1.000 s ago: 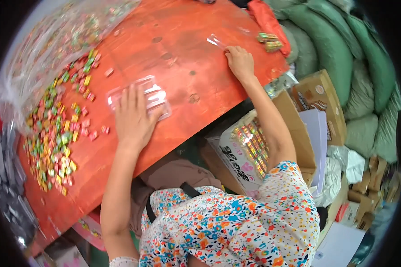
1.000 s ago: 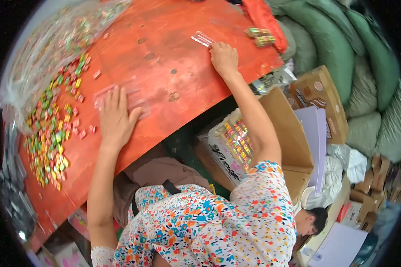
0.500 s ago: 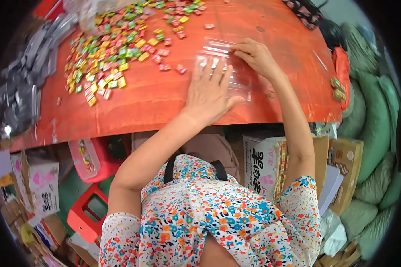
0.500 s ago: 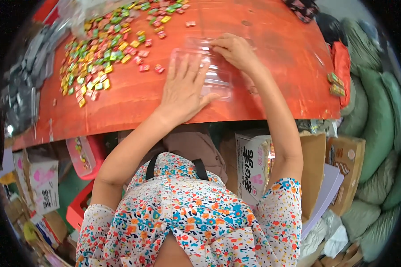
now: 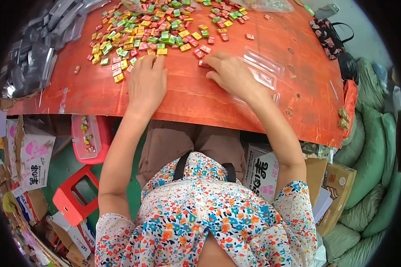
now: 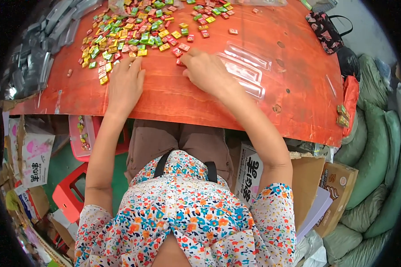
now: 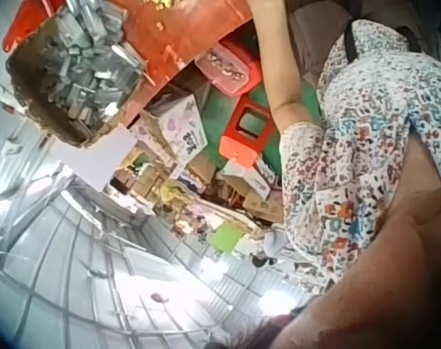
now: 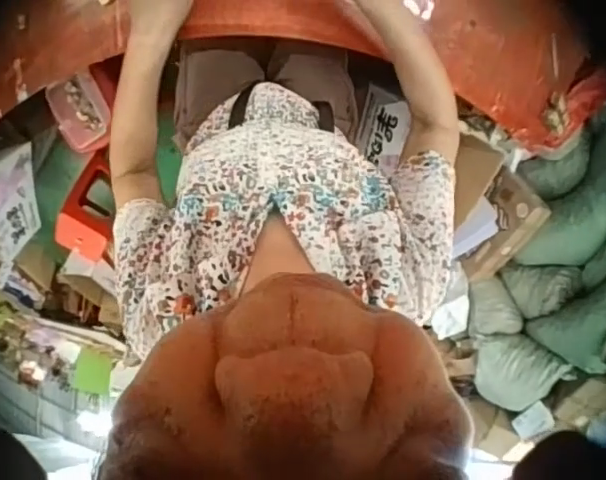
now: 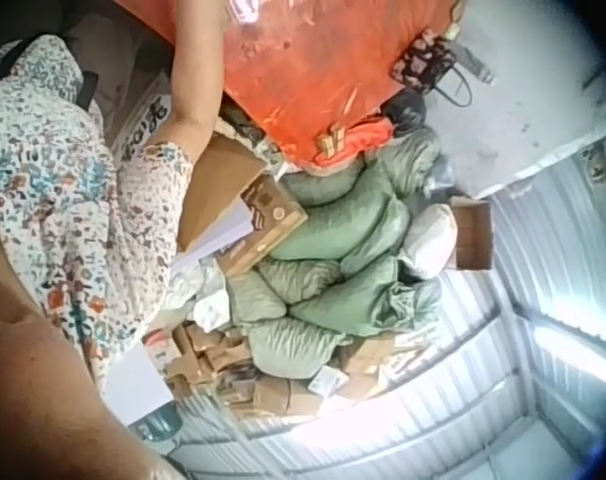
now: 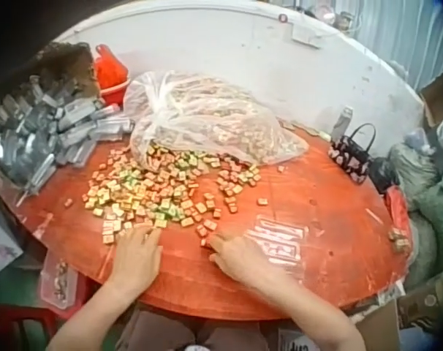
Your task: Sorting small colorful plastic components and arranging them into clear plastic containers before packing them into a larger cardboard box.
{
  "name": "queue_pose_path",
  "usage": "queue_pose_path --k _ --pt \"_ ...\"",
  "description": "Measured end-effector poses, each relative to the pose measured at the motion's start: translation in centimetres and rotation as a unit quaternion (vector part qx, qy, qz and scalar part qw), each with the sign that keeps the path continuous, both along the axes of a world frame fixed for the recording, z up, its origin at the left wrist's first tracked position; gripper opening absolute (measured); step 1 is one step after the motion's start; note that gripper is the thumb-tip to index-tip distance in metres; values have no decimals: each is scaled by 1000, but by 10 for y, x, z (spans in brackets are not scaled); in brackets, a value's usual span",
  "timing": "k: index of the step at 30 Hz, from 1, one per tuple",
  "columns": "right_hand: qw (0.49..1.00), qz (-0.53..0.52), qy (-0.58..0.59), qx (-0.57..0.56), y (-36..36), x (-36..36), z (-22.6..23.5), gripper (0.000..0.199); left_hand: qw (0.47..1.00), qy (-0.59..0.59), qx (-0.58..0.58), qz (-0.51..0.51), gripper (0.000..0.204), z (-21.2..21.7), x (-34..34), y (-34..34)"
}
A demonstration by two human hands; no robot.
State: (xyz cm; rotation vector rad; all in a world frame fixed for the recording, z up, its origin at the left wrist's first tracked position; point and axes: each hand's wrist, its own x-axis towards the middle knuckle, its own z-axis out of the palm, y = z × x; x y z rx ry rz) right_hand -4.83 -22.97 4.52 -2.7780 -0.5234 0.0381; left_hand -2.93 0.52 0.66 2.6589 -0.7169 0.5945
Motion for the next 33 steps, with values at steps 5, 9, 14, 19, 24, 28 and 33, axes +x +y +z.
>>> queue_pose_path --k 5,9,14,19,24,28,33 --pt "993 49 -44 100 0 13 -6 27 999 37 15 13 19 -6 1 8" --pt "993 -2 -95 76 -3 46 -5 24 1000 19 -16 13 14 -5 0 7" --pt "990 4 -118 71 16 71 -11 25 999 34 -33 -26 7 2 -17 5" --pt "994 -57 -87 -24 58 77 -11 30 995 56 -80 -37 10 -3 -34 2" --pt "992 -10 -122 4 47 85 -22 32 986 67 -143 -56 17 -7 -33 4" --pt "989 -60 -111 73 35 64 -7 31 984 77 -149 -65 21 -7 -30 8" --pt "961 -69 91 251 32 11 -3 27 983 75 -155 -69 22 -8 -30 12"
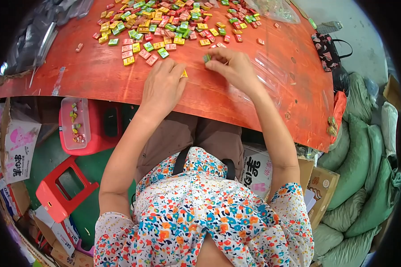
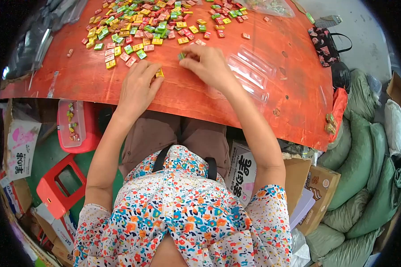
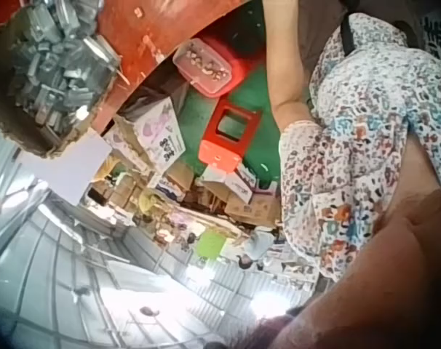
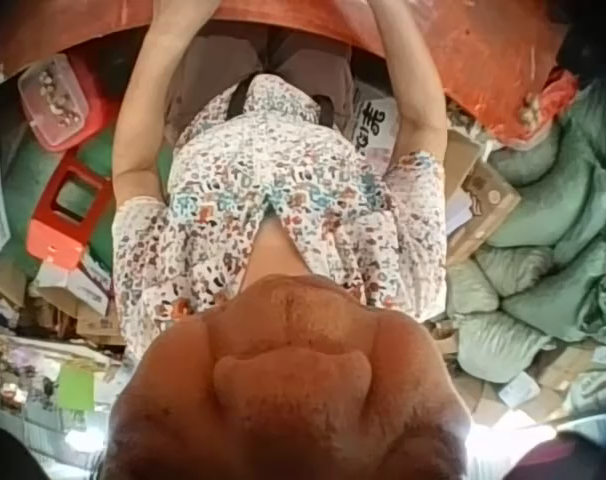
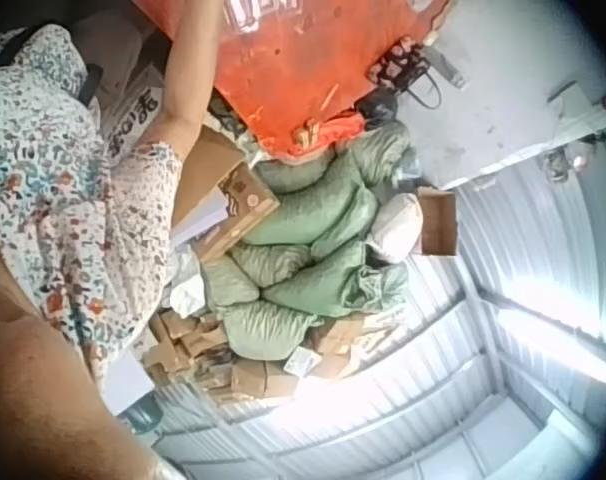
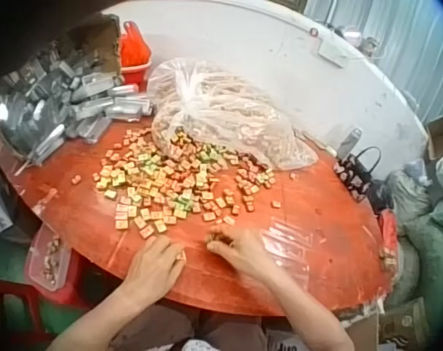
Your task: Sorting small colorful plastic components and arranging them into clear plastic containers before packing them into a larger cardboard box.
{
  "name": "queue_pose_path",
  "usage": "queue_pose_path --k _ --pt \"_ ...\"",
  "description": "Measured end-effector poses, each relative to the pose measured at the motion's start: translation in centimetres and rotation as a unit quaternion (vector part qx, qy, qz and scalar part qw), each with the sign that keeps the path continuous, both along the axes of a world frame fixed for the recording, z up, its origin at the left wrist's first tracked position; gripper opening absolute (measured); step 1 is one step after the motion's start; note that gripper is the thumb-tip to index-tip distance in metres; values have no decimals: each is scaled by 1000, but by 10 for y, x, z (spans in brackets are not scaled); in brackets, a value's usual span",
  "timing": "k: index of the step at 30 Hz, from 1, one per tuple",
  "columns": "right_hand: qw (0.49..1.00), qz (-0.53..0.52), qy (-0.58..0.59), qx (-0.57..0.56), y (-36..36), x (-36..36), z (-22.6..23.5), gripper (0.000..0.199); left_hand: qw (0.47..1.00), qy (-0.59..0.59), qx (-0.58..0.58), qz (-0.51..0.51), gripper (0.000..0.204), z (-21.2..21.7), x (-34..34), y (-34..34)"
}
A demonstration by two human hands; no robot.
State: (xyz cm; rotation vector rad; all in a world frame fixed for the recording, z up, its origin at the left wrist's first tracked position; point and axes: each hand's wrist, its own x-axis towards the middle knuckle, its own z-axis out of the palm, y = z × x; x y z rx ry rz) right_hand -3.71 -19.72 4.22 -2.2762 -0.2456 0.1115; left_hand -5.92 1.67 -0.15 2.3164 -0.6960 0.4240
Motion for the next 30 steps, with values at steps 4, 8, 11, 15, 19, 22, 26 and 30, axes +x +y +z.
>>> queue_pose_path --k 4,8,11,15,19,22,26,30 --pt "1000 -11 15 17 10 -22 -7 31 1000 1 4 -6 23 0 0 -3" --pt "998 -15 -56 -36 11 -23 -8 34 1000 -1 11 1 24 2 -3 -5" --pt "980 9 -141 -136 -8 -16 -5 36 1000 10 5 4 24 3 -6 -5" --pt "937 115 -288 -163 -28 -6 -12 38 1000 -9 -10 11 26 7 -6 -13" --pt "941 140 -229 -205 -17 -9 -10 36 999 -38 36 16 27 5 -7 -26" --pt "939 144 -201 -239 -16 -7 -15 32 995 -46 84 11 27 0 -3 -33" --pt "942 122 -207 -233 -23 -13 -19 30 998 -44 52 5 28 -5 -4 -27" --pt "941 129 -206 -236 -21 -25 -17 33 999 -36 30 19 30 -6 -4 -19"
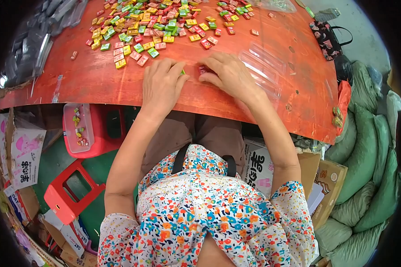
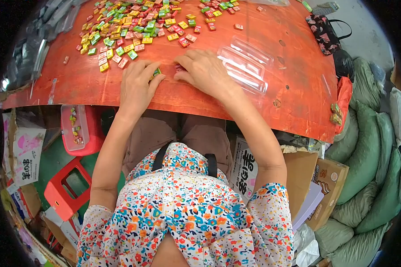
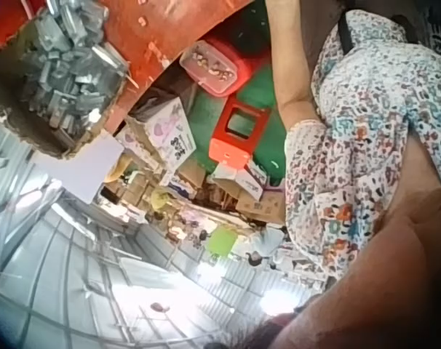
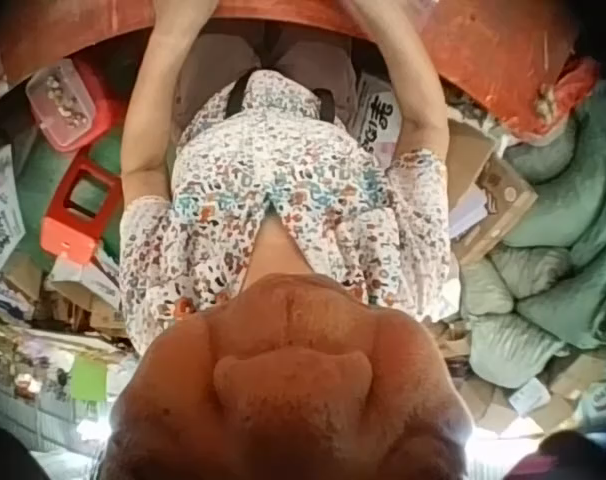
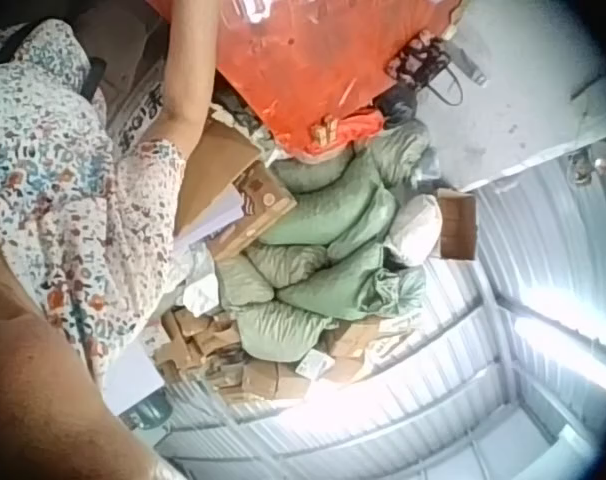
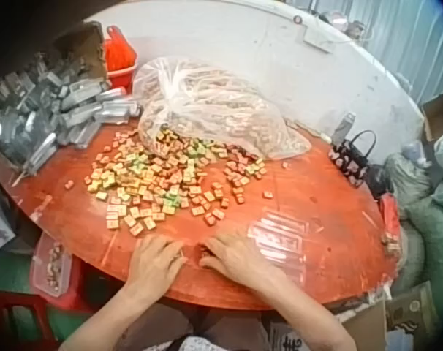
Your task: Sorting small colorful plastic components and arranging them into clear plastic containers before packing them into a larger cardboard box.
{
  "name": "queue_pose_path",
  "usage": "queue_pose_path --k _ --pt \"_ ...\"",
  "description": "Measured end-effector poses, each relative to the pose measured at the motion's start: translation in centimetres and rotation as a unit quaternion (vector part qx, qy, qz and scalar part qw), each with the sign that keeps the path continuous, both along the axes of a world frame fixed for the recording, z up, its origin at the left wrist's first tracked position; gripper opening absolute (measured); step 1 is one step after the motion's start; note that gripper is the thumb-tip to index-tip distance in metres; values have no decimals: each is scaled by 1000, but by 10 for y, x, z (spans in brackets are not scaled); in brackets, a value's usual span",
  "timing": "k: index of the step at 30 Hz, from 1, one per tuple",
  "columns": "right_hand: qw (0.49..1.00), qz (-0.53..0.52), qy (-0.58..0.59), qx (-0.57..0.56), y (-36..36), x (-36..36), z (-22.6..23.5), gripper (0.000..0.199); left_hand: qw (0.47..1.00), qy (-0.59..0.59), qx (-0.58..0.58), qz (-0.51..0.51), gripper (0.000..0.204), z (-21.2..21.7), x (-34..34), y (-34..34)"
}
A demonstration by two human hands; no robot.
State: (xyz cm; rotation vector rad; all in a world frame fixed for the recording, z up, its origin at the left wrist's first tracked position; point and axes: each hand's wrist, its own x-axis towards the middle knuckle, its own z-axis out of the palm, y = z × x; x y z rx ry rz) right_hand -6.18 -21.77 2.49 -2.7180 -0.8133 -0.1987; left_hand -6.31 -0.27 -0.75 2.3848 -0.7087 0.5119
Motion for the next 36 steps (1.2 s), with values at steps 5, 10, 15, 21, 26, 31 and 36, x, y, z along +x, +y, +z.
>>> queue_pose_path --k 5,10,15,21,26,31,36 --pt "987 -144 -27 73 -30 5 13 34 999 -23 16 -26 32 6 2 -1" --pt "995 -99 6 32 -47 4 18 29 999 -14 36 -31 31 5 6 -1" --pt "993 -101 38 -53 -36 2 19 28 999 3 37 -21 30 8 7 4" --pt "978 -202 -58 -11 -47 40 12 32 999 -4 25 -33 31 14 8 1" --pt "994 -42 -97 -22 -31 64 -4 30 997 -4 48 -52 34 13 4 -5" --pt "998 -13 -51 -43 -38 56 -2 30 997 6 57 -59 37 11 6 -12" --pt "998 -14 53 25 -26 10 7 26 997 18 43 -60 41 5 7 -18"
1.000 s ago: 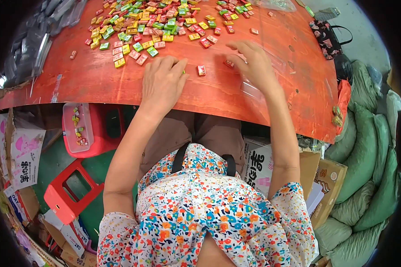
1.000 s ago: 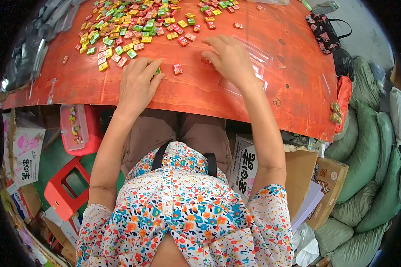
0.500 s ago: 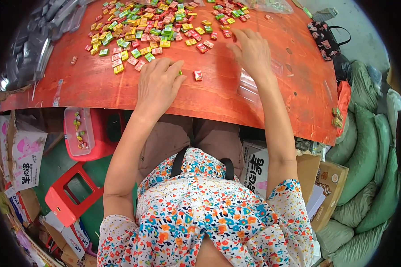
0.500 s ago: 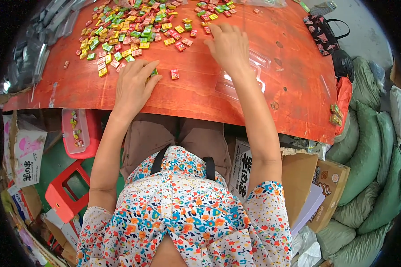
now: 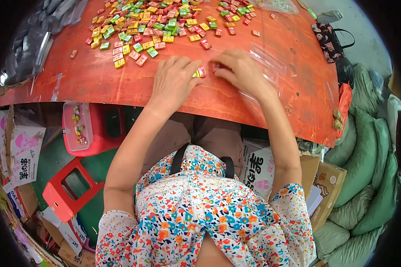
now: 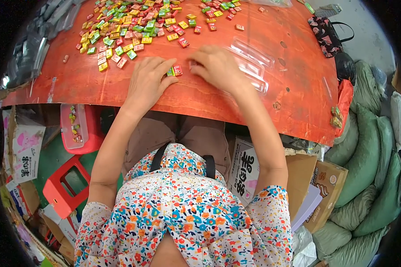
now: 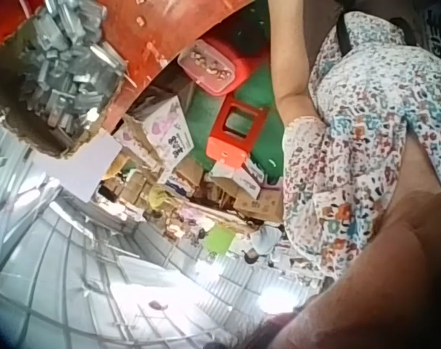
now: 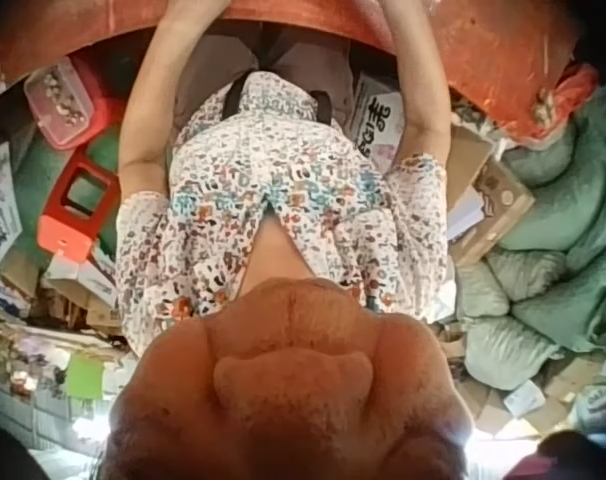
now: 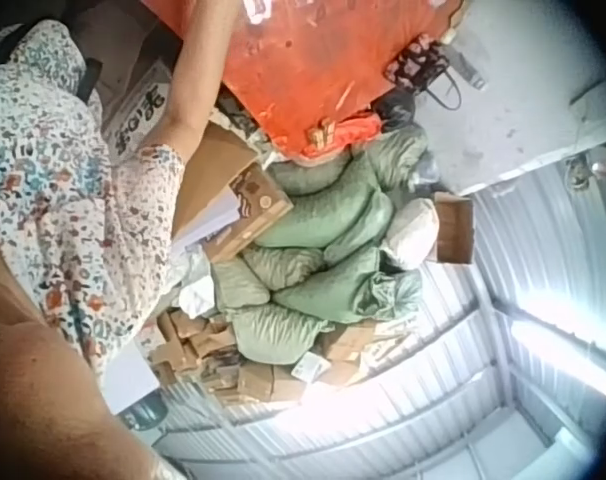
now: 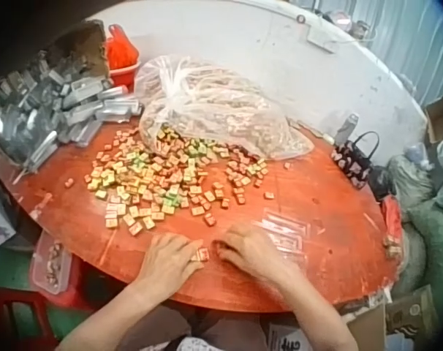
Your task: Sorting small colorful plastic components and arranging them into clear plastic containers before packing them into a larger cardboard box.
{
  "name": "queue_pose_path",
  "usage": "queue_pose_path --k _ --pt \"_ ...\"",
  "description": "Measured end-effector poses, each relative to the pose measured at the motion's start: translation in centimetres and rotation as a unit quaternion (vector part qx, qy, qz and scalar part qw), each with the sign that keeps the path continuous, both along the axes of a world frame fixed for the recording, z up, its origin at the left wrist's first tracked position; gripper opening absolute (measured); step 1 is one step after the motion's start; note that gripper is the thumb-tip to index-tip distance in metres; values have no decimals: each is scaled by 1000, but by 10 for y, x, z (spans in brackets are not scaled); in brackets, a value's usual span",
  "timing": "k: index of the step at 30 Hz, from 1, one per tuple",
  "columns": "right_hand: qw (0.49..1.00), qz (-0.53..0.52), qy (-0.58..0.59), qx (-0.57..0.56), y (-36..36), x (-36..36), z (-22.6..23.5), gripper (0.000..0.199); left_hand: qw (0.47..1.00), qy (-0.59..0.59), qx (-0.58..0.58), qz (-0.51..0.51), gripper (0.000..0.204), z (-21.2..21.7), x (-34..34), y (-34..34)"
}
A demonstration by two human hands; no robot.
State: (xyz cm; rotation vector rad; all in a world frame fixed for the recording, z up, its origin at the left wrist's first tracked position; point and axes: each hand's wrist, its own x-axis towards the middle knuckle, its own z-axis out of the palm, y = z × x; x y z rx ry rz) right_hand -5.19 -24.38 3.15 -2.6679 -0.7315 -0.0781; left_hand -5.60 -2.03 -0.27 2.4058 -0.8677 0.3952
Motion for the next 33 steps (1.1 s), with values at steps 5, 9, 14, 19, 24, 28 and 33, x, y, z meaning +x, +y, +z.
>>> queue_pose_path --k 5,9,14,19,24,28,33 --pt "991 -64 -53 103 6 3 -1 27 996 -32 -82 8 40 5 5 1" --pt "986 -125 -99 38 1 49 0 25 997 -43 -64 32 21 16 43 -3" --pt "983 -120 -116 -70 8 99 -13 26 994 -41 82 66 12 8 86 -31" --pt "980 -125 -100 -116 6 109 -19 28 986 -90 120 74 15 5 90 -38" --pt "994 -98 1 -44 -16 124 -20 33 992 -39 92 71 16 9 95 -47" --pt "990 -71 -120 32 -8 76 -11 34 995 -30 76 48 17 7 91 -28" --pt "996 -40 41 68 -16 2 4 32 999 -7 14 33 17 16 44 3"
